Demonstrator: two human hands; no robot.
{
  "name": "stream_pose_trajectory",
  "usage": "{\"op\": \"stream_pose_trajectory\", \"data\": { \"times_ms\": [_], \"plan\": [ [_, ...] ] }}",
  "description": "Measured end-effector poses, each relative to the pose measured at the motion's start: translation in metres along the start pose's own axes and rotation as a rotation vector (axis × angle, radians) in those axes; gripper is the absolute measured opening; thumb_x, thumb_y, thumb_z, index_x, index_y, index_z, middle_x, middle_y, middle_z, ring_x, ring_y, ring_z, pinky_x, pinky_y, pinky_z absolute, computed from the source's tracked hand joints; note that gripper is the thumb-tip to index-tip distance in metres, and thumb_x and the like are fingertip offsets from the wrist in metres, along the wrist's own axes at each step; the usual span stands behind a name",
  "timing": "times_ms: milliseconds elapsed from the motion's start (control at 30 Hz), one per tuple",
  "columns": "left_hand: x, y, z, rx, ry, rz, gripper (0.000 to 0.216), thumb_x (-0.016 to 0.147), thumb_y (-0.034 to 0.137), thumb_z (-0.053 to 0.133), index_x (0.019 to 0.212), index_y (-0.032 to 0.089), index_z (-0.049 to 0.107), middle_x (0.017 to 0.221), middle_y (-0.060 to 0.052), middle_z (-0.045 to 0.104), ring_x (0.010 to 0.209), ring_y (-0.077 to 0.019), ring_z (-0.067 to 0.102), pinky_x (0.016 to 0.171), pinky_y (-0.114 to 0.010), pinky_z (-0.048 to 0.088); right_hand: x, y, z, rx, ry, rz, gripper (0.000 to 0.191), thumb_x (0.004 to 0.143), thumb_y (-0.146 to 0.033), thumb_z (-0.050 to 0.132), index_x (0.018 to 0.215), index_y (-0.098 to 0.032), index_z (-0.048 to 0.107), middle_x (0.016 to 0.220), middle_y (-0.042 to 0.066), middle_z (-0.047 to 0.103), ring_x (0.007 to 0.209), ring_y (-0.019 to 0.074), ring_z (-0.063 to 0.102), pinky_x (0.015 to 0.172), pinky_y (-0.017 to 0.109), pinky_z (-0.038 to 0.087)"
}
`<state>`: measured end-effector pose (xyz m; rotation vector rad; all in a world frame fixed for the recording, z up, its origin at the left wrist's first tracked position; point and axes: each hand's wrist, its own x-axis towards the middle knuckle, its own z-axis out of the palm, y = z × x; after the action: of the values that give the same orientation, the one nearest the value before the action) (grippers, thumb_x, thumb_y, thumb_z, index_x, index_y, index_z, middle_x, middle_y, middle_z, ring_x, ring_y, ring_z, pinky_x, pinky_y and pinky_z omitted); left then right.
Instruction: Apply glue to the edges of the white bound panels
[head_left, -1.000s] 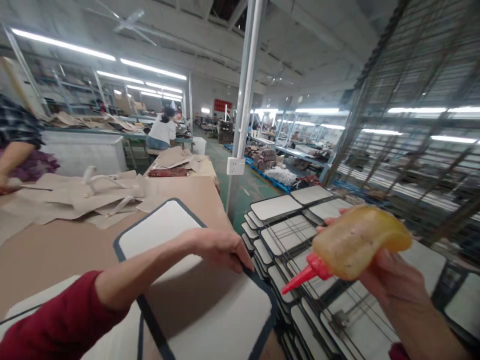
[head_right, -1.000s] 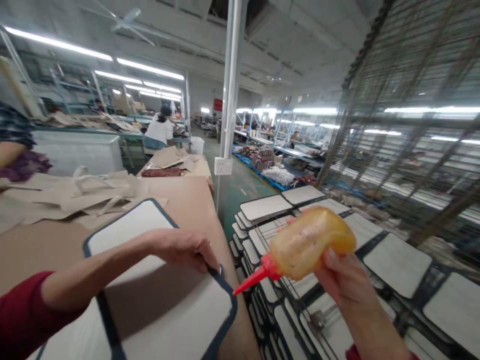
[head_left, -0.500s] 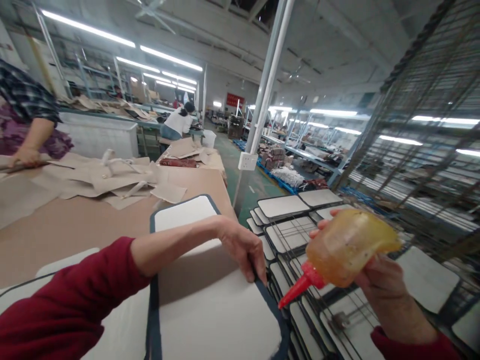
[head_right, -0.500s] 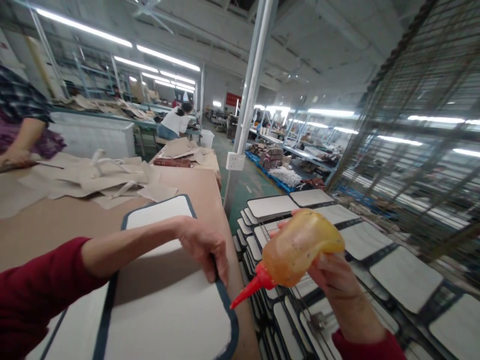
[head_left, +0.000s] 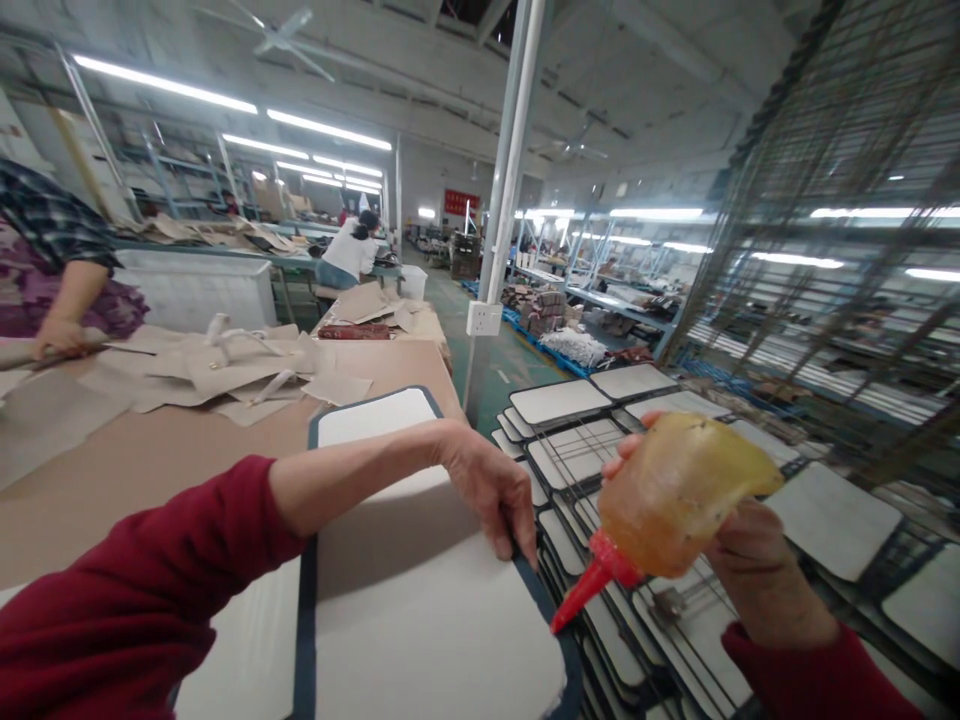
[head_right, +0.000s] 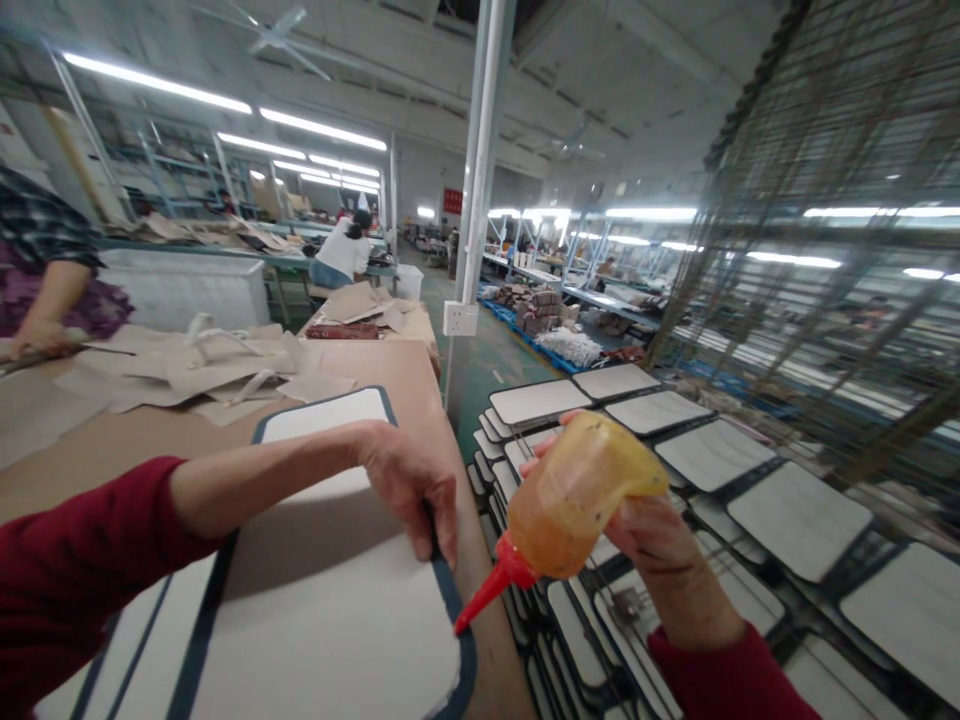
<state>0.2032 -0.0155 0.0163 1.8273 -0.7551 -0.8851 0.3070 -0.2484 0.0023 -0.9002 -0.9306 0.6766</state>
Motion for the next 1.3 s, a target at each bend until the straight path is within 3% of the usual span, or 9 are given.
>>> {"op": "stream_pose_trajectory", "data": {
  "times_ms": [200,367,600,800,1000,1100,1300],
  "plan": [
    [-0.002,-0.001,0.003,0.003,0.004,0.028,0.022,0.071,0.011,0.073,0.092,0.006,0.079,0.078,-0.001,0.075,0.095,-0.0226,0.068,0.085,-0.02,0.05,-0.006,0.0,-0.007,-0.034,-0.076,-0.007,0.063,0.066,-0.04,0.082,0.125,-0.031,0.061,0.111,0.008,0.069,0.099,0.0291,0.067,0.082,0.047,0.053],
    [-0.005,-0.002,0.004,0.032,0.015,0.005,0.025,0.073,0.008,0.069,0.095,0.004,0.078,0.085,-0.002,0.076,0.099,-0.0221,0.067,0.087,-0.019,0.049,-0.009,0.001,-0.011,-0.035,-0.051,-0.004,0.063,0.063,-0.044,0.082,0.123,-0.034,0.063,0.108,0.007,0.069,0.094,0.03,0.068,0.078,0.046,0.056],
    [-0.014,-0.007,0.001,0.033,0.065,0.008,0.028,0.074,0.013,0.071,0.1,0.004,0.077,0.091,-0.003,0.076,0.099,-0.0223,0.067,0.085,-0.02,0.05,-0.019,-0.001,-0.005,-0.092,0.129,0.002,0.066,0.059,-0.045,0.085,0.121,-0.036,0.062,0.108,0.003,0.069,0.096,0.0296,0.067,0.081,0.045,0.056],
    [-0.027,-0.013,-0.003,0.061,0.123,0.022,0.03,0.077,0.019,0.07,0.102,0.002,0.076,0.09,-0.004,0.076,0.098,-0.0214,0.066,0.084,-0.019,0.049,-0.022,0.004,-0.014,-0.12,0.184,-0.058,0.067,0.06,-0.046,0.085,0.122,-0.032,0.061,0.109,0.006,0.069,0.097,0.029,0.067,0.085,0.045,0.055],
    [-0.038,-0.019,-0.006,0.047,0.252,0.037,0.035,0.077,0.029,0.074,0.103,0.004,0.076,0.084,-0.004,0.075,0.094,-0.0221,0.066,0.083,-0.022,0.05,-0.029,0.002,-0.005,-0.173,0.333,-0.125,0.062,0.059,-0.044,0.085,0.117,-0.031,0.065,0.108,0.011,0.07,0.098,0.0388,0.067,0.081,0.057,0.055],
    [-0.041,-0.021,-0.006,0.039,0.283,0.01,0.041,0.073,0.036,0.078,0.101,0.007,0.077,0.085,-0.004,0.076,0.09,-0.0219,0.066,0.084,-0.024,0.05,-0.036,0.005,-0.001,-0.166,0.369,-0.129,0.056,0.064,-0.044,0.082,0.116,-0.035,0.064,0.11,0.009,0.069,0.101,0.0382,0.066,0.085,0.059,0.054],
    [-0.046,-0.021,-0.006,0.063,0.322,0.012,0.044,0.075,0.043,0.076,0.1,0.007,0.077,0.086,-0.004,0.075,0.092,-0.0217,0.065,0.085,-0.023,0.049,-0.044,0.021,-0.026,-0.198,0.496,-0.241,0.06,0.068,-0.037,0.076,0.126,-0.033,0.059,0.115,0.01,0.068,0.101,0.0346,0.066,0.085,0.052,0.056]
  ]
}}
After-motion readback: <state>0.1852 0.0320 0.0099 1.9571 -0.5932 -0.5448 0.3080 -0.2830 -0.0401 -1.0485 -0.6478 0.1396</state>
